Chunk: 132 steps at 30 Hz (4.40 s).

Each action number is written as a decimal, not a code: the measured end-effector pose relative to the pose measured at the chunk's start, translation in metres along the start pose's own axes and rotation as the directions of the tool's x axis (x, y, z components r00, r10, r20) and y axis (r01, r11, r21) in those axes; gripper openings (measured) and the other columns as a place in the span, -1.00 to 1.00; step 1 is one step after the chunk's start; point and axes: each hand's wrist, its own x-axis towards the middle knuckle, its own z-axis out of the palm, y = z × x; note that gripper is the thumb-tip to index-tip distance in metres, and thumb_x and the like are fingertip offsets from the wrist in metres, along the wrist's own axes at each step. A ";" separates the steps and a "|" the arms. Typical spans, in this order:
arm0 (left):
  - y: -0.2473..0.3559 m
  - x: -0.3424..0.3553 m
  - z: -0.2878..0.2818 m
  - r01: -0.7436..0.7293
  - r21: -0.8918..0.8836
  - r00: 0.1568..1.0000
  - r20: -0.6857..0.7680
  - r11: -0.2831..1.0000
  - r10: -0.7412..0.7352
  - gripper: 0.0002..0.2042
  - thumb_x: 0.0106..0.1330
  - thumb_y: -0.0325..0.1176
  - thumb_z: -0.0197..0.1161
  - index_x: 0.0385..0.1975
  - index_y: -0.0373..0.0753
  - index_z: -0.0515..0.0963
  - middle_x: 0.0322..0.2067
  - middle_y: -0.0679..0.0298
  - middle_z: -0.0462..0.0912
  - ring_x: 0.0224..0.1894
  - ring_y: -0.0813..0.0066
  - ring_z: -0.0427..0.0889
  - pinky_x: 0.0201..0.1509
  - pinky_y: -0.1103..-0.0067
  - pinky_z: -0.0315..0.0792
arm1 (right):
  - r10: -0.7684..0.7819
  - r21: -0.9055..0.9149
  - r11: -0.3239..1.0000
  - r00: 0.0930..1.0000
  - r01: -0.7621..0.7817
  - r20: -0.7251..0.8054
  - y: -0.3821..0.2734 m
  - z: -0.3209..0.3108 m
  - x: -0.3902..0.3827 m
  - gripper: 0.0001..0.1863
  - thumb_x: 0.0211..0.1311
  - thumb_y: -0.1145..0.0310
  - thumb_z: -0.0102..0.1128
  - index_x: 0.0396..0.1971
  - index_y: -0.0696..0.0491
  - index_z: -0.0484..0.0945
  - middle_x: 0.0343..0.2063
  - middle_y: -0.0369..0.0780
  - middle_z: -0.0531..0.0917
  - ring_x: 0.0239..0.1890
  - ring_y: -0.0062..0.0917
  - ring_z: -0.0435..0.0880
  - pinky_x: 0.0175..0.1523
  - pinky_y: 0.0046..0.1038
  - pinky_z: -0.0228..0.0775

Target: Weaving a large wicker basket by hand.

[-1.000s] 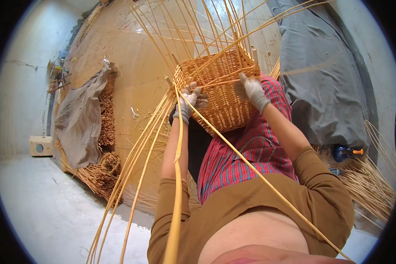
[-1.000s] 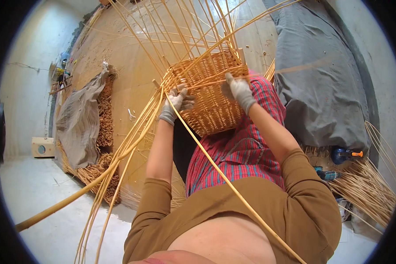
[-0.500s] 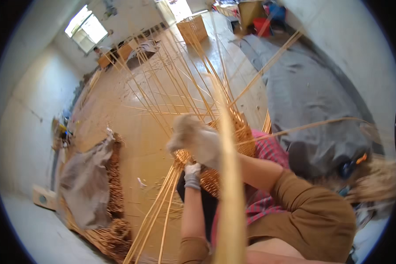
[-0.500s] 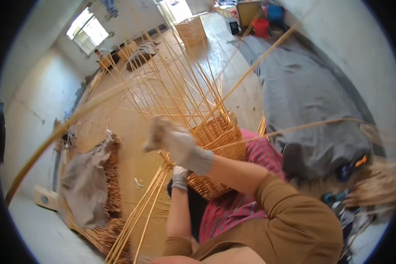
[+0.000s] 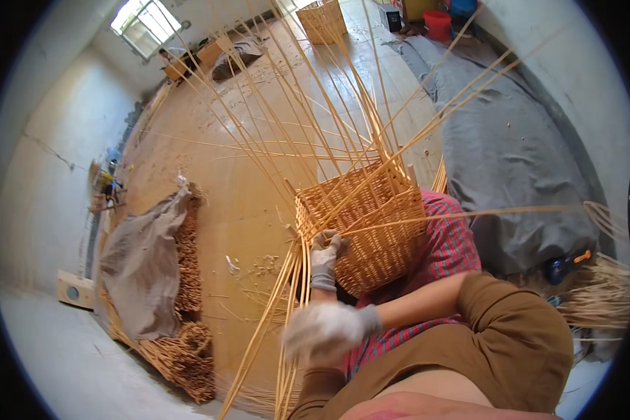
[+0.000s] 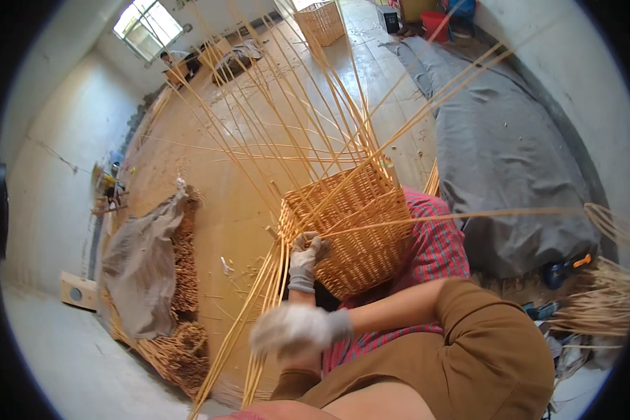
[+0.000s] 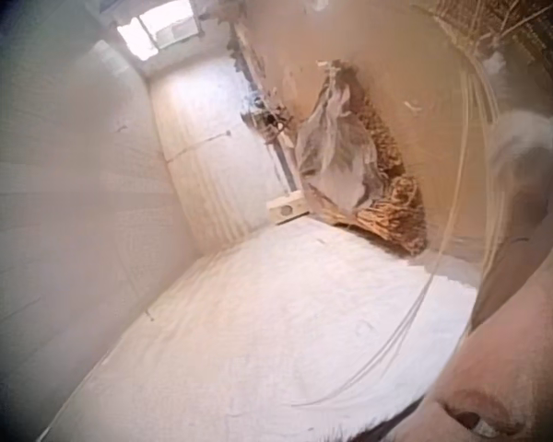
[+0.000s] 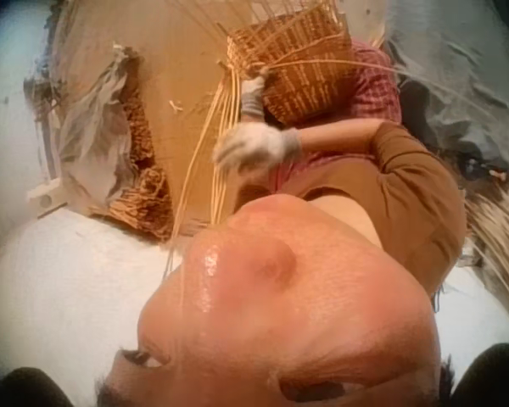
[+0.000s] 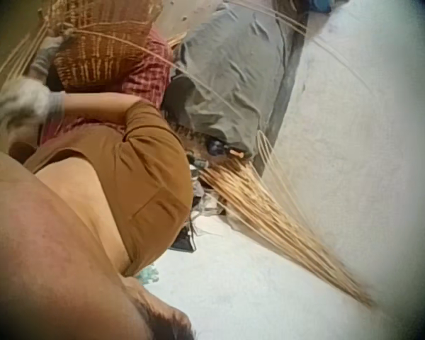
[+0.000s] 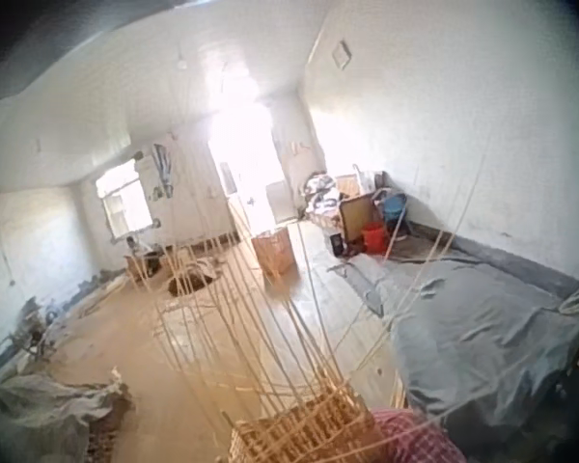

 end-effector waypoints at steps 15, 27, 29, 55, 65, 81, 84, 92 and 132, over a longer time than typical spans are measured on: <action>-0.012 -0.018 0.023 -0.157 -0.078 0.986 -0.076 0.984 0.152 -0.89 0.38 -0.48 0.29 -0.20 -0.16 0.49 -0.37 0.24 0.71 -0.33 0.42 0.75 -0.32 0.47 0.67 | 0.650 -0.712 0.458 0.747 -0.533 -0.140 0.185 -0.148 0.066 -0.58 0.37 0.11 0.19 0.08 0.05 0.47 -0.34 -0.23 0.69 -0.27 -0.50 0.68 -0.20 -0.35 0.51; -0.050 0.011 -0.006 -0.447 0.643 0.825 0.028 0.622 0.564 -0.72 0.44 -0.28 0.23 0.07 -0.15 0.46 -0.10 0.15 0.66 -0.16 0.34 0.66 -0.15 0.43 0.56 | 0.653 -0.557 0.612 0.756 -0.561 -0.044 0.049 -0.081 0.011 -0.81 0.26 0.21 0.26 -0.29 0.02 0.60 -0.47 -0.13 0.62 -0.42 -0.25 0.66 -0.38 -0.32 0.48; 0.000 -0.030 0.018 -0.085 0.693 0.964 -0.126 0.716 0.236 -0.61 0.47 -0.24 0.17 0.24 -0.17 0.42 -0.02 0.12 0.66 -0.14 0.27 0.66 -0.14 0.37 0.53 | 0.926 -0.129 0.200 0.231 -0.971 -0.300 0.027 -0.084 -0.092 -0.78 0.39 0.20 0.17 -0.19 0.04 0.63 -0.48 -0.20 0.64 -0.44 -0.45 0.66 -0.38 -0.44 0.49; 0.011 0.004 0.026 -0.070 0.217 0.990 -0.108 0.974 0.096 -0.68 0.50 -0.13 0.17 -0.30 -0.32 0.53 -0.45 0.34 0.54 -0.61 0.61 0.53 -0.60 0.60 0.50 | 0.657 -0.492 0.361 0.591 -0.792 -0.469 0.132 -0.149 0.007 -0.26 0.29 0.59 0.12 0.44 -0.13 0.14 0.01 -0.10 0.64 0.02 -0.39 0.67 0.09 -0.46 0.56; 0.017 -0.006 0.039 -0.187 0.443 0.927 -0.215 0.877 0.306 -0.61 0.17 -0.16 0.53 -0.53 -0.23 0.43 -0.64 0.41 0.51 -0.60 0.62 0.42 -0.49 0.64 0.38 | 0.568 0.334 0.737 0.271 -0.587 -0.777 0.062 -0.162 -0.147 -0.89 0.57 0.40 -0.11 -0.10 0.06 0.41 -0.47 -0.24 0.54 -0.34 -0.46 0.66 0.02 -0.27 0.63; -0.003 0.016 0.097 -0.259 0.401 0.965 0.074 0.878 0.251 -0.80 0.45 -0.30 0.21 -0.39 -0.26 0.55 -0.53 0.29 0.63 -0.64 0.53 0.59 -0.57 0.55 0.47 | 0.472 -0.858 0.109 0.786 -0.502 -0.399 0.043 -0.235 -0.081 -0.49 0.25 0.52 0.17 0.21 -0.16 0.49 -0.01 -0.09 0.62 -0.12 -0.26 0.67 -0.04 -0.24 0.55; 0.020 0.013 0.114 -0.025 0.353 0.999 -0.012 0.935 0.031 -0.69 0.46 -0.15 0.22 -0.43 -0.28 0.52 -0.59 0.37 0.53 -0.64 0.56 0.59 -0.56 0.58 0.50 | 0.586 -0.839 0.041 0.694 -0.542 -0.419 0.087 -0.233 -0.010 -0.57 0.25 0.47 0.12 0.14 -0.06 0.47 -0.09 -0.21 0.68 -0.10 -0.31 0.70 -0.11 -0.39 0.61; 0.037 -0.003 0.110 -0.169 0.387 0.985 0.056 0.906 0.160 -0.86 0.32 -0.44 0.37 -0.26 -0.18 0.51 -0.56 0.29 0.61 -0.56 0.52 0.64 -0.57 0.61 0.51 | 0.689 0.261 0.481 0.177 -0.837 -0.703 -0.018 -0.242 -0.165 -0.75 0.59 0.14 -0.13 0.06 -0.06 0.33 -0.39 -0.26 0.64 -0.31 -0.43 0.75 -0.47 -0.37 0.52; -0.023 0.046 0.199 -0.631 0.754 0.520 0.587 -0.185 0.620 -0.05 0.11 -0.24 0.42 0.51 -0.17 0.02 0.10 0.05 0.54 0.24 -0.01 0.45 0.43 0.14 0.15 | 0.652 0.672 0.740 -0.271 0.028 -0.708 0.063 -0.328 -0.163 -0.34 0.45 -0.31 -0.21 -0.33 0.04 0.56 -0.73 -0.41 0.23 -0.69 -0.61 0.20 -0.48 -0.42 0.23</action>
